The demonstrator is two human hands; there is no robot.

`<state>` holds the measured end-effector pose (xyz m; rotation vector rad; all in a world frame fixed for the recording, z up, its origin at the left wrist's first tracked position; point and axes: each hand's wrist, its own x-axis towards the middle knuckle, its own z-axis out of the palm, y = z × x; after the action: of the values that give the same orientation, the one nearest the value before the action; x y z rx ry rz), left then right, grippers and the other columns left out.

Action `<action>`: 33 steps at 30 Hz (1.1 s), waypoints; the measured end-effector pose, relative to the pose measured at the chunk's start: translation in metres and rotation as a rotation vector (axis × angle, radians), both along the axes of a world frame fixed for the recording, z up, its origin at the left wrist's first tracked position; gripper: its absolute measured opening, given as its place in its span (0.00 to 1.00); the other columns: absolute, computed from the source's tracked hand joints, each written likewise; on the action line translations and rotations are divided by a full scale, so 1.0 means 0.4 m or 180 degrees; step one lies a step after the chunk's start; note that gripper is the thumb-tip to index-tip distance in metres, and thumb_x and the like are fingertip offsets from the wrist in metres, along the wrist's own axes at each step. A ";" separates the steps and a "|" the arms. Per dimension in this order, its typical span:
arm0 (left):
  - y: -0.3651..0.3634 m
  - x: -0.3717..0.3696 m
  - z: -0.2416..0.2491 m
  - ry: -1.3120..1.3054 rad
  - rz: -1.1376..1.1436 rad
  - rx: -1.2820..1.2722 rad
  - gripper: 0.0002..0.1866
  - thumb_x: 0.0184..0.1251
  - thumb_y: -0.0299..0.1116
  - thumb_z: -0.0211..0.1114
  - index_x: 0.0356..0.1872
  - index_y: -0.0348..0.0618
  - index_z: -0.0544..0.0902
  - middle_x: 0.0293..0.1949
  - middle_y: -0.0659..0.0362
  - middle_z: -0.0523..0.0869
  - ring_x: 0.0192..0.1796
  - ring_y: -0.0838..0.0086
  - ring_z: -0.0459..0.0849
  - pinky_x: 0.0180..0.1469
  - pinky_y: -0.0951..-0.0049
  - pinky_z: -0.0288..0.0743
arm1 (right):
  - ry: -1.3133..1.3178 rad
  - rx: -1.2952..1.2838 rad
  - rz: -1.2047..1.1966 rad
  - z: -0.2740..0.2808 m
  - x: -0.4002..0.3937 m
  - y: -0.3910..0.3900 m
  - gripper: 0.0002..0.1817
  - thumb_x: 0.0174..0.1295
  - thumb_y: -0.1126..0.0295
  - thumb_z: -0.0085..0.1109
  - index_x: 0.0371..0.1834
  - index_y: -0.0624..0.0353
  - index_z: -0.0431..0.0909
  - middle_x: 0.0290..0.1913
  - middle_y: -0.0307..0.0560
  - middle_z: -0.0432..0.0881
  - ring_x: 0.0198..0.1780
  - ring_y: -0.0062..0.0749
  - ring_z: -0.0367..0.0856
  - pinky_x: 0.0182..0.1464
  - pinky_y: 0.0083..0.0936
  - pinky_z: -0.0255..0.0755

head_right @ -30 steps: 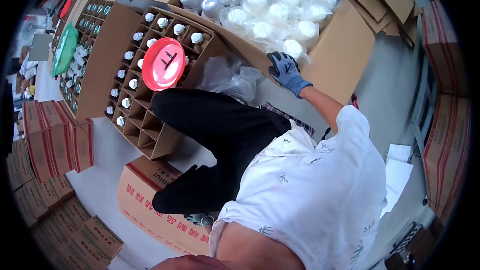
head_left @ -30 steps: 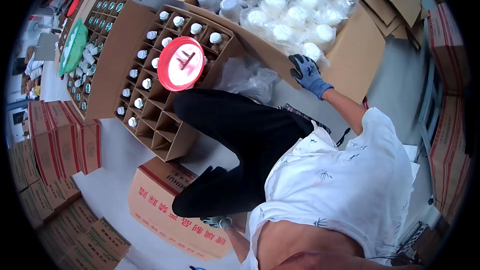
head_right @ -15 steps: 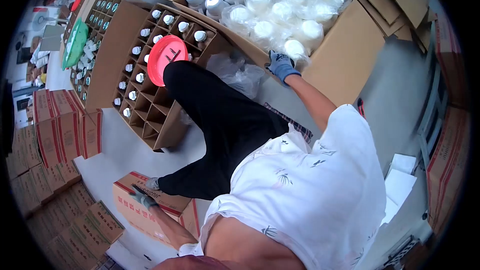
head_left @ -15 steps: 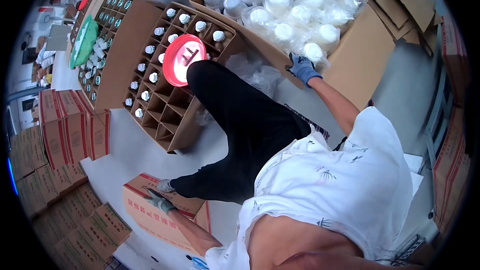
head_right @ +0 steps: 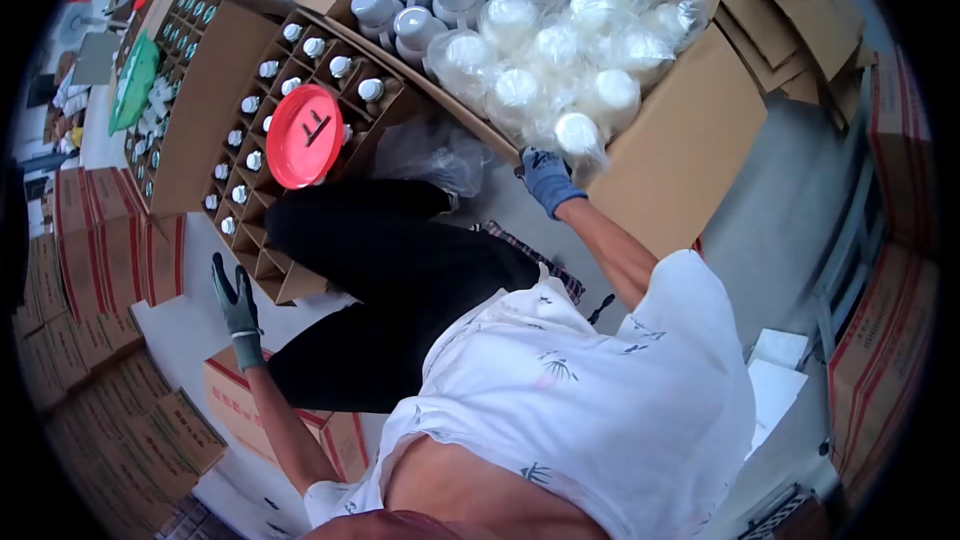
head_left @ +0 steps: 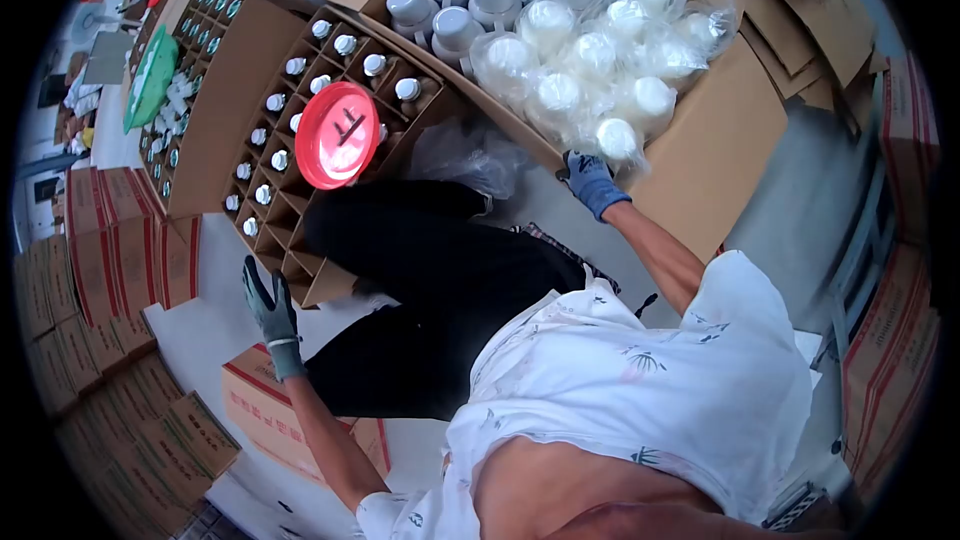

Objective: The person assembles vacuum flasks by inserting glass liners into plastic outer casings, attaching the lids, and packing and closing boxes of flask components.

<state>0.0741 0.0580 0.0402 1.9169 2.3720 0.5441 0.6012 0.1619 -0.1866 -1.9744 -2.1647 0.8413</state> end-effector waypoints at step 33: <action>0.265 0.426 -0.025 0.0129 -0.0927 0.0320 0.16 0.58 0.35 0.61 0.48 0.48 0.83 0.51 0.58 0.82 0.59 0.60 0.74 0.69 0.51 0.55 | 0.2786 0.0121 -0.1785 0.183 0.163 0.711 0.16 0.61 0.53 0.61 0.43 0.53 0.79 0.39 0.39 0.81 0.39 0.22 0.77 0.37 0.20 0.70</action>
<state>0.2447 0.1639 0.0302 2.2827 2.0670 0.6161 0.6665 0.4464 -0.1133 -1.5905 -1.0709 1.2127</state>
